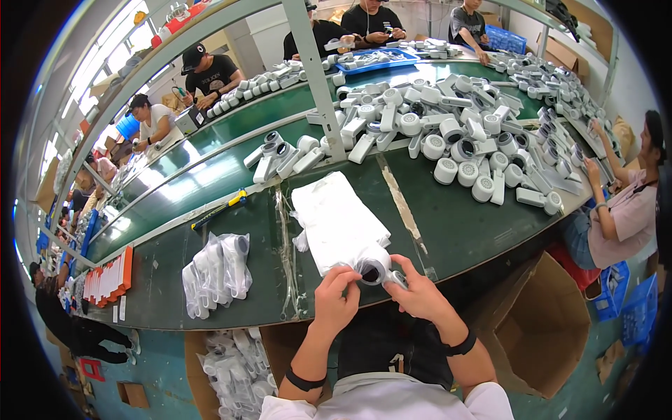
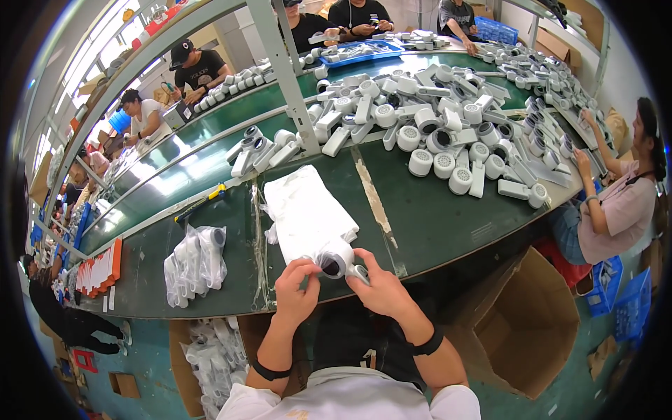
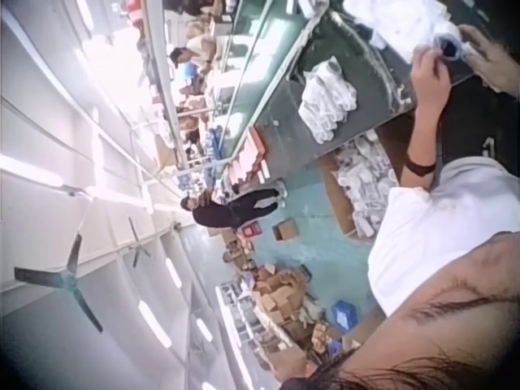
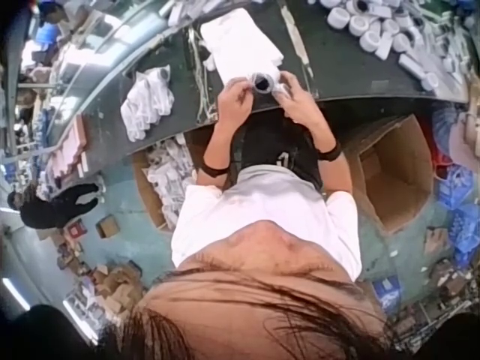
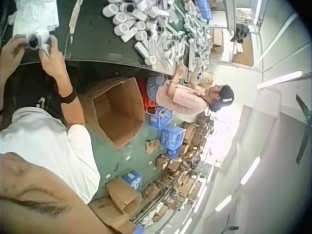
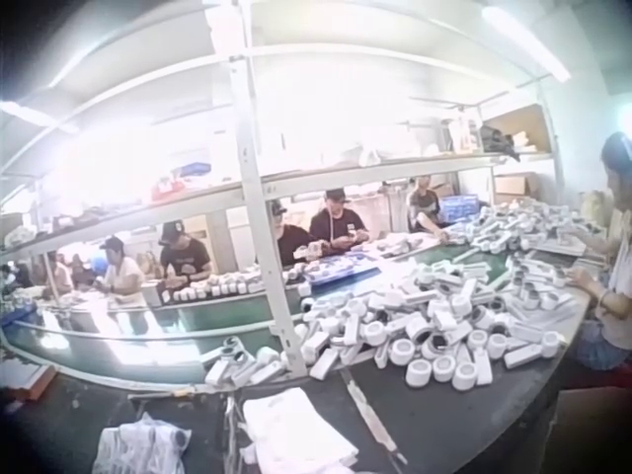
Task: The person picks up a handheld fan from a pile, slides it into a plastic bag, and places the bagged fan onto the table, repeating the process for a second fan.
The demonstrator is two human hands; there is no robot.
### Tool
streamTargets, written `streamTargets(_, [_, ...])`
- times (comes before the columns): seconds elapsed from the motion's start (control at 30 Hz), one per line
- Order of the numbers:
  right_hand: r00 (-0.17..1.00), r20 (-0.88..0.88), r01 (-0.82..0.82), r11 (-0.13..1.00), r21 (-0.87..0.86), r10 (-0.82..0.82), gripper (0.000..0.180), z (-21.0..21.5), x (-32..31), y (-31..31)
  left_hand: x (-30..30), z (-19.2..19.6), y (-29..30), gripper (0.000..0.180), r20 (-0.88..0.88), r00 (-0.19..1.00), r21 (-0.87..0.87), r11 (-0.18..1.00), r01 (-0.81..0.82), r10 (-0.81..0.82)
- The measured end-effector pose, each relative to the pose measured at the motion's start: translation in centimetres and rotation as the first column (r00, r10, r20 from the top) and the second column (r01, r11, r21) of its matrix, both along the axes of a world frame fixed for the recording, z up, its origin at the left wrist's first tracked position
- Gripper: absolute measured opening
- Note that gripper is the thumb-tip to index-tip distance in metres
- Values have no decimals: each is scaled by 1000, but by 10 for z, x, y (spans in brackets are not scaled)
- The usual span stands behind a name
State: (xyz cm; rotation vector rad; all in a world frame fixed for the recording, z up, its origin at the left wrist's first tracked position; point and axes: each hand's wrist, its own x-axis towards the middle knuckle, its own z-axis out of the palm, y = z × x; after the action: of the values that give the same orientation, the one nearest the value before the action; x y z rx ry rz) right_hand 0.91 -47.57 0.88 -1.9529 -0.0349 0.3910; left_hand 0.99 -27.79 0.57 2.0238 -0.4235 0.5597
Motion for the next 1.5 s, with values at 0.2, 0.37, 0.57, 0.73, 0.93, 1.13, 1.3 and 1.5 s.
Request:
streamTargets(0.2, [972, -221, 161, 908, 388, -78, 60, 1, -1, 9, -11, -10, -13, 23, 89, 992, 65, 994, 88, -93])
streamTargets(0.37, [977, -129, 212, 792, 572, -169, 69, -19, -1, 20, -19, -21, -26, 26, 51, 928, -36, 928, 370, -368])
streamTargets(0.57, [966, -89, 243, 730, 639, -244, 61, -25, 0, 18, -21, -14, -12, 26, 29, 838, -55, 836, 546, -545])
streamTargets(0.73, [951, -169, 291, 553, 781, -260, 49, -9, -5, 36, -23, -36, -17, 54, -314, 884, -651, 757, 65, -346])
streamTargets(0.93, [867, 161, 249, 691, 679, -472, 42, -20, -9, 52, -30, -26, -42, 62, -466, 533, -866, 488, -110, -706])
streamTargets(1.13, [878, 329, 231, 909, 346, -349, 32, 3, -10, 42, -27, -45, -30, 61, -391, 458, -914, 394, -92, -799])
streamTargets(1.3, [810, 529, 213, 967, 138, -253, 28, 15, -12, 32, -21, -35, -23, 62, -306, 505, -950, 295, -105, -807])
streamTargets(1.5, [541, 837, 369, 918, -146, -84, 25, 3, -3, 13, -19, -33, 2, 59, -162, 560, -986, 161, -50, -813])
